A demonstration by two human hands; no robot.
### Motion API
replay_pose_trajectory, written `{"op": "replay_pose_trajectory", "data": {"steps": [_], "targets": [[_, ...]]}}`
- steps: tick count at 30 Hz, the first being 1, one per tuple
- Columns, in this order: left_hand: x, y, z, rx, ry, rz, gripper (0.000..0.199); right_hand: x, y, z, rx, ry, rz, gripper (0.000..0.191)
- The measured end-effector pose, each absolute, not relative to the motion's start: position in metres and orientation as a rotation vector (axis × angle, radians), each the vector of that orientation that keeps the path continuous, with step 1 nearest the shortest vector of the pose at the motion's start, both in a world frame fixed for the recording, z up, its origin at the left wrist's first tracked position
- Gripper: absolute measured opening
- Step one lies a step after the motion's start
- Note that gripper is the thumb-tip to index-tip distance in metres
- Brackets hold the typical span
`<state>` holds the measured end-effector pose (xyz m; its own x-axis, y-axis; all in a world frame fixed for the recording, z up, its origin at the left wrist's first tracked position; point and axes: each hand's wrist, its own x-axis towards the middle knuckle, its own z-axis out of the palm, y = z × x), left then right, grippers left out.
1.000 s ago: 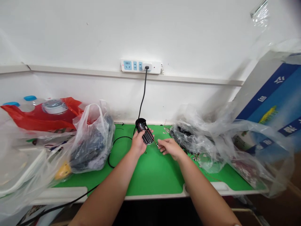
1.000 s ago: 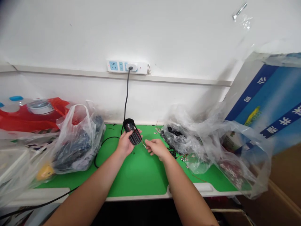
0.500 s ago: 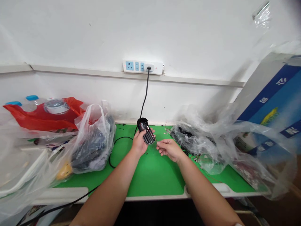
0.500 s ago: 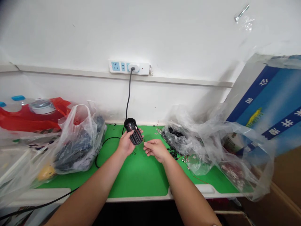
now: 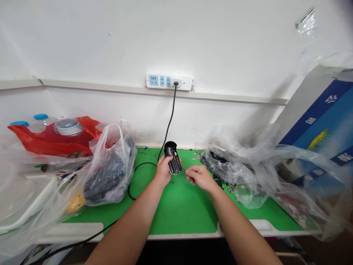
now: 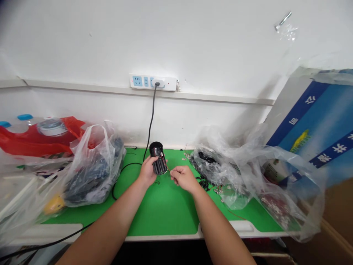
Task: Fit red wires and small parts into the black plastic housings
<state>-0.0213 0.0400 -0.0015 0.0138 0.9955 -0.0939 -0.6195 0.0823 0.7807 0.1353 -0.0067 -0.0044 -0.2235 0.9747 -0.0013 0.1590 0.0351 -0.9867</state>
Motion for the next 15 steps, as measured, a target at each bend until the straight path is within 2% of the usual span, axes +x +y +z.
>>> {"op": "replay_pose_trajectory", "data": {"steps": [6,11,15], "targets": [[-0.024,0.037,0.001,0.755,0.813,1.257,0.039,0.156,-0.007,0.007,-1.097,-1.644,1.303,0.040],[-0.021,0.032,0.003,0.764,0.878,1.105,0.035,0.191,0.003,0.012,-1.307,-1.196,0.973,0.048],[-0.018,0.028,0.005,0.811,0.878,1.011,0.040,0.216,-0.011,0.025,-1.483,-1.340,0.867,0.042]]}}
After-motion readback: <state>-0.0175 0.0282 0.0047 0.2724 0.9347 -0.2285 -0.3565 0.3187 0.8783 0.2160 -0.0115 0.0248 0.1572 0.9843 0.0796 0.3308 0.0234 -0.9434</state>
